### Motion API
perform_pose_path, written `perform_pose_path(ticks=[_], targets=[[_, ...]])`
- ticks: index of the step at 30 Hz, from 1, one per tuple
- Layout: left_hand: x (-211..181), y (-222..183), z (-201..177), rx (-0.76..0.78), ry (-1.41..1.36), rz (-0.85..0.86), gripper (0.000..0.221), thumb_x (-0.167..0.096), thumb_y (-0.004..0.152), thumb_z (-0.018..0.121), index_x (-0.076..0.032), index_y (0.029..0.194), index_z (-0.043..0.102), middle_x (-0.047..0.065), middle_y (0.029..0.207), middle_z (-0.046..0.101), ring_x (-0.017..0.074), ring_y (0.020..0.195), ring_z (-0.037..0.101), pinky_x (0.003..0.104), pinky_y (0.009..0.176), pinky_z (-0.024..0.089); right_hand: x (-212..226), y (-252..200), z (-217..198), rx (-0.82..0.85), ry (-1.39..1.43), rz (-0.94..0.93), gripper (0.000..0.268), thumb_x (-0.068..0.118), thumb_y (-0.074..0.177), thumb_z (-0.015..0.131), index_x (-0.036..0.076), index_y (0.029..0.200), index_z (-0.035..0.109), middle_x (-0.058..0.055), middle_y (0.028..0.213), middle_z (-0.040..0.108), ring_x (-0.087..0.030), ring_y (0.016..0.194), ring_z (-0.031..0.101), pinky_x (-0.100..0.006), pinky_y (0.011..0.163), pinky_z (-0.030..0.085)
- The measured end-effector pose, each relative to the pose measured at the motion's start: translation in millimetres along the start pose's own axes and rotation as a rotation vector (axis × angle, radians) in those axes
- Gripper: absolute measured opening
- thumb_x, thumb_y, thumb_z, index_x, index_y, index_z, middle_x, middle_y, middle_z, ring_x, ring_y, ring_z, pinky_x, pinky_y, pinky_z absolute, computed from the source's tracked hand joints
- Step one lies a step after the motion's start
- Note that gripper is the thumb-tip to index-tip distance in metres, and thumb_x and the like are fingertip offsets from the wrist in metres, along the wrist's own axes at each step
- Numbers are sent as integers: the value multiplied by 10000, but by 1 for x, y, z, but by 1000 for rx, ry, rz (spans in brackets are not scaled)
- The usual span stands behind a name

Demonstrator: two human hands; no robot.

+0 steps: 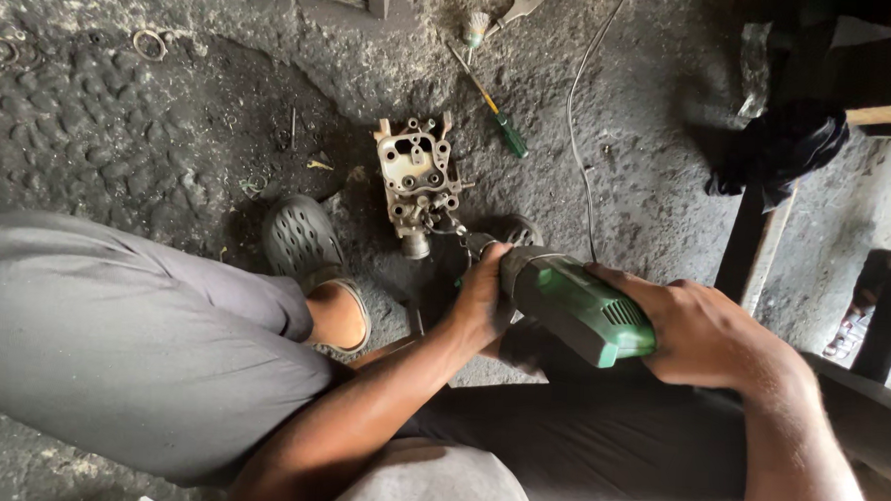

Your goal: The person cleans and polishes a metallic engine head using a power drill with various brush attachments, then wipes the component and handle small parts by hand.

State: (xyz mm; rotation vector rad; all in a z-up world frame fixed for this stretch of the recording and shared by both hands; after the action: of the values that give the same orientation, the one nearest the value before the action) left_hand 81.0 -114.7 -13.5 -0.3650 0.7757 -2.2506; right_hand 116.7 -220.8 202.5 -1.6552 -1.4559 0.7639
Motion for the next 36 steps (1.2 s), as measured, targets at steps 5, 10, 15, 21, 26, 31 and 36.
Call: perform_pose_path(ticks=[5,10,15,21,26,31,36], targets=[[-5,-3,-16,-66,-41,52,274,-307,962,630,-49,1039,683,59,952,726,180,886,691,351,857,557,2,10,13,27,-97,-44,1068,-3,683,731,367,1602,334,-81,820,782,-209,639,739,-349,634,615],[-16,-9,-33,-119,89,-1,311,-368,920,654,-70,1003,685,60,898,697,186,830,673,350,828,552,28,3,37,70,-339,-135,1010,14,743,609,226,1659,239,-81,755,737,-200,589,714,-336,556,603],[-22,-23,-44,-172,123,-75,332,-418,876,624,-99,948,682,62,848,697,213,782,671,369,794,561,73,-5,50,-9,-383,-237,1067,76,645,685,183,1630,290,-113,715,718,-246,618,702,-385,599,569],[-31,-19,-42,-92,81,-110,387,-439,908,577,-82,975,711,91,886,730,243,848,690,385,890,549,95,-7,36,24,-389,-203,1059,66,654,665,160,1631,268,-115,770,712,-255,658,723,-386,607,593],[-34,-5,-54,-98,192,50,435,-501,1025,521,-109,1097,695,113,1081,717,257,1092,678,407,1045,499,103,-20,9,80,-479,-254,998,48,733,655,153,1633,237,-116,802,721,-282,748,729,-407,671,590],[-40,-27,-65,-211,826,-58,654,-627,998,334,-118,1197,694,137,1135,730,278,1166,656,427,1058,469,90,-71,-6,-26,-458,-232,937,17,786,602,251,1639,292,-42,1002,749,-229,847,741,-381,764,582],[-158,-13,-38,-588,1991,468,424,-416,1007,545,-46,1188,646,218,1130,714,405,1069,686,497,941,546,54,-64,-12,55,-459,14,867,41,836,566,249,1633,292,-61,1045,724,-204,861,746,-341,770,600]])
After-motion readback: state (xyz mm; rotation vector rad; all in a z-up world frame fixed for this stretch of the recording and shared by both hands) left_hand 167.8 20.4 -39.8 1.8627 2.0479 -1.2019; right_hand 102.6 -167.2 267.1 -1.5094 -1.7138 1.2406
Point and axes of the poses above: each hand's wrist, its own y-axis towards the middle knuckle, its own z-axis out of the palm, x = y × z, the point moved 10 cm from there along y, towards the middle knuckle
